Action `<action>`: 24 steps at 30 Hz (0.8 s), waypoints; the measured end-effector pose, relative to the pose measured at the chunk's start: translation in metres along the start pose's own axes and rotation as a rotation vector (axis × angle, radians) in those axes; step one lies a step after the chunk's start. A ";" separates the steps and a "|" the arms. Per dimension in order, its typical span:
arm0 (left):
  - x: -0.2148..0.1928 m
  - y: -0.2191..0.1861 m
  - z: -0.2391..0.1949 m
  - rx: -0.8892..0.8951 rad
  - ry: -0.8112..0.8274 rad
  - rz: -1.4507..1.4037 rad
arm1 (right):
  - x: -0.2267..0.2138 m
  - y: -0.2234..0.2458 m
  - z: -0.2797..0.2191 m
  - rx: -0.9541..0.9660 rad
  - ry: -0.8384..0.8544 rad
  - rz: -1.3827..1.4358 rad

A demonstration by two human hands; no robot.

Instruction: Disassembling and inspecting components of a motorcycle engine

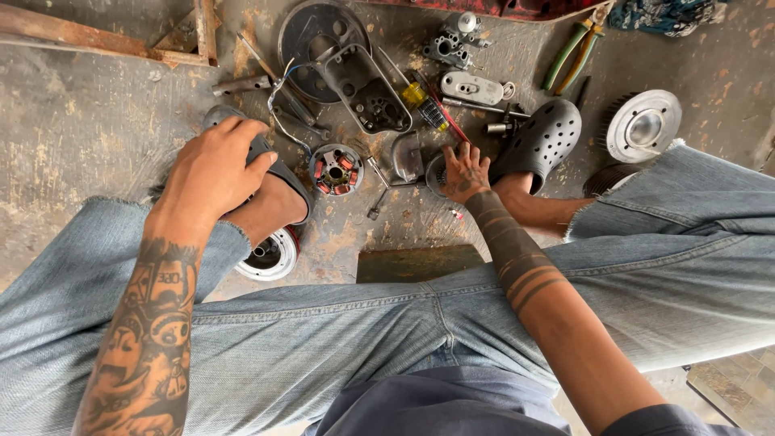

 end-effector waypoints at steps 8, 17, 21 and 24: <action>0.017 0.018 0.001 -0.020 0.009 0.009 | -0.024 0.010 -0.013 0.007 -0.021 0.019; 0.020 0.016 0.001 -0.008 0.017 -0.007 | -0.024 0.010 -0.014 -0.015 -0.038 -0.031; 0.023 0.018 0.002 0.009 0.013 -0.018 | -0.021 0.007 -0.014 -0.059 -0.015 -0.041; 0.023 0.016 -0.002 -0.003 -0.027 -0.022 | -0.016 0.006 -0.011 -0.052 -0.039 -0.049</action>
Point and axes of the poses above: each hand's wrist, its own z-axis towards the middle knuckle, its own x-axis out of the palm, y = z × x, the point moved 6 cm from there along z, towards the middle knuckle, and after that the axes turned 4 degrees about y, right-handed, at the moved point
